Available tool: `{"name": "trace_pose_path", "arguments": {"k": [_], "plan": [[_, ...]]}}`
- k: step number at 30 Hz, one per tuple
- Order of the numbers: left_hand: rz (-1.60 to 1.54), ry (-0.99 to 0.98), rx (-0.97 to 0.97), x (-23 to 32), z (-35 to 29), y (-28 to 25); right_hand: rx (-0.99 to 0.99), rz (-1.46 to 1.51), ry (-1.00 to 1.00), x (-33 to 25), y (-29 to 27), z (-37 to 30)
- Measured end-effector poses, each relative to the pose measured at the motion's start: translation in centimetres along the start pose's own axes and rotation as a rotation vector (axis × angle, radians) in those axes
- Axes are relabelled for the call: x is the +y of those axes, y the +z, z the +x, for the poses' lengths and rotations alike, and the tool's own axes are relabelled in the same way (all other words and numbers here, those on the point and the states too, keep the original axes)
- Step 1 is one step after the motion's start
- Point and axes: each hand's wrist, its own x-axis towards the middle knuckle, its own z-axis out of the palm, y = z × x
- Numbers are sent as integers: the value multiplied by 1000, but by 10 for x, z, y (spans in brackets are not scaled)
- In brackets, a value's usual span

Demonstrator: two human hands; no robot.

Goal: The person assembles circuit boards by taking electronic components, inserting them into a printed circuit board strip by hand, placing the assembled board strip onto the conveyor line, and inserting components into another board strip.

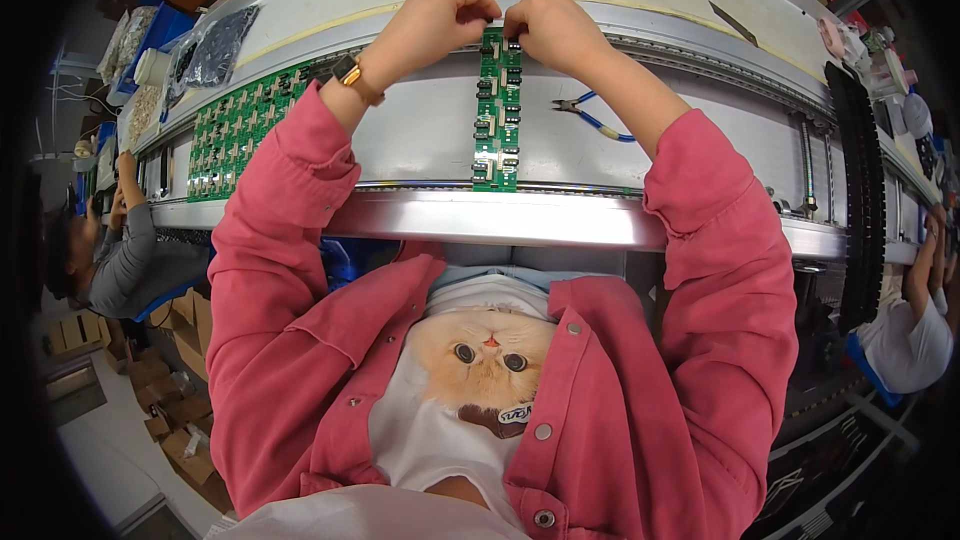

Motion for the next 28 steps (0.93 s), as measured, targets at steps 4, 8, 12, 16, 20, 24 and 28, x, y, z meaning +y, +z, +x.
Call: {"name": "trace_pose_path", "arguments": {"k": [4,8,12,16,20,24,28], "plan": [[18,-34,-120,11,-18,0,25,-124,-22,1,-1,0],[114,38,-95,8,-27,7,39,-108,-4,-3,-3,-2],[156,43,-89,10,-30,9,62,-102,2,-7,-3,-6],[185,40,-82,12,-30,10,84,-95,-7,-11,-6,-13],[242,91,-54,12,-30,13,96,-81,-31,-18,-11,-24],[243,114,-55,10,-31,12,64,-64,-19,-29,-15,-36],[278,98,-63,11,-30,14,-102,-245,172,-40,-21,-44]]}}
